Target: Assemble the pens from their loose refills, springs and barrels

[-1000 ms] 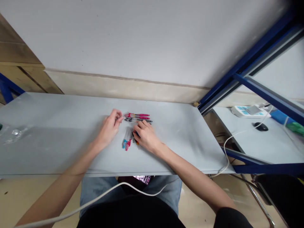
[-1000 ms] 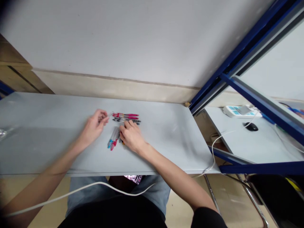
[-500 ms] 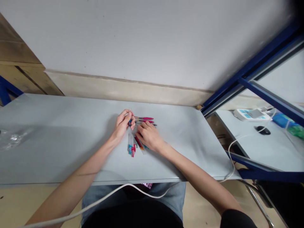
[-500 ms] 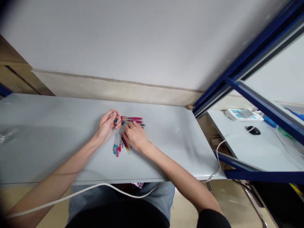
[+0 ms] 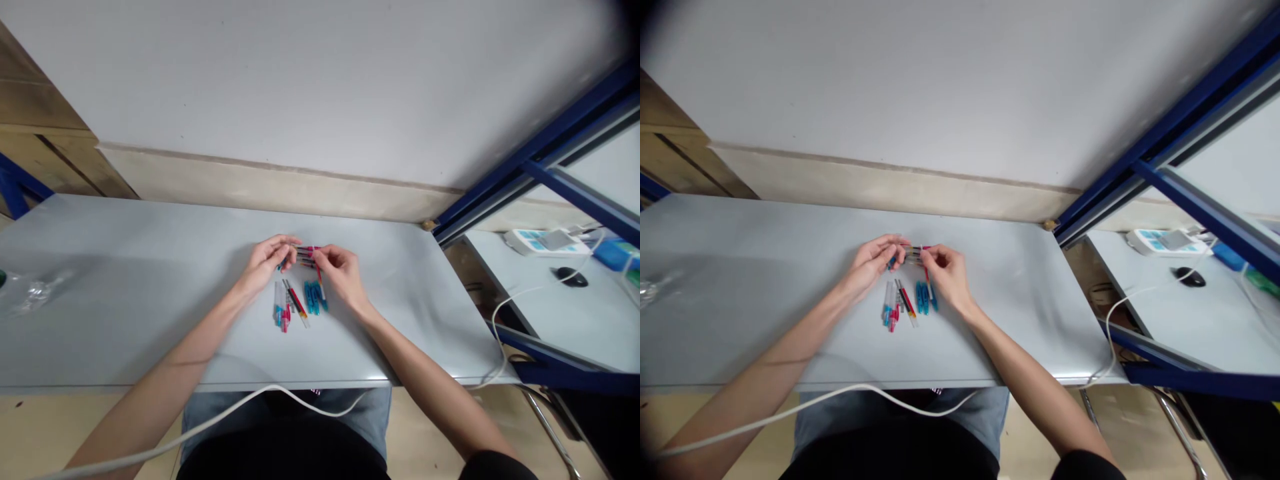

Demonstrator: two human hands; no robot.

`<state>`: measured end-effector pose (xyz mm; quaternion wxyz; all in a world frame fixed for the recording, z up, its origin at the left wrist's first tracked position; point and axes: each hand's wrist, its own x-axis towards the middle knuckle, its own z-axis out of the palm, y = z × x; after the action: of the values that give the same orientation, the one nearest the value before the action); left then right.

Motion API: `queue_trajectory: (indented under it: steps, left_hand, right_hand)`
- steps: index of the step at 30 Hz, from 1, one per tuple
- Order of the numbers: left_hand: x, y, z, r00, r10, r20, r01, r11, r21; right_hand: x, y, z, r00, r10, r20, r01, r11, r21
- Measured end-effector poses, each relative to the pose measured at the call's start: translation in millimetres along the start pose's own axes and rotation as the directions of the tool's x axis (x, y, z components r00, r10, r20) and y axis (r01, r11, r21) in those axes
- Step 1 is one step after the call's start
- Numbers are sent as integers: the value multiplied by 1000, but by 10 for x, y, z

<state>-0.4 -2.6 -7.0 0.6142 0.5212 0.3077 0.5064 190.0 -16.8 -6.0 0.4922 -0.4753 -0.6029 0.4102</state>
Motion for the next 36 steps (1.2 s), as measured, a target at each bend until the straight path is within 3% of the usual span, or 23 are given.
queue_trajectory:
  steps: [4,7,11,19,24,28,30,36]
  left_hand:
    - [-9,-3,-2,993,-9,118,-19,971,237]
    - [-25,-19,-3,991,34,130,-87,900,428]
    - [-37,-68,-17,991,81,108,-126,840,527]
    - [-38,-64,-43,992,39,122,-99,839,534]
    - [-38,-70,-39,992,49,120,-107,828,550]
    - [-54,-97,-5,992,86,89,-122,789,603]
    - [-75,-109,21,989,119,93,-151,752,642]
    - [-125,-133,67,978,143,149,-206,738,642]
  right_hand:
    - [43,32,-42,977,175,-120,-122,926,357]
    - [75,43,-55,966,221,-135,-129,863,489]
    - [94,43,-58,972,177,-154,-81,869,488]
    - [109,139,-45,963,208,-170,-91,848,522]
    - [87,73,-54,979,128,-159,-48,900,432]
    - [11,-4,-33,1000,13,11,-15,954,299]
    - [-31,-11,-8,994,2,107,-29,968,250]
    - [-60,39,26,970,18,243,-70,975,211]
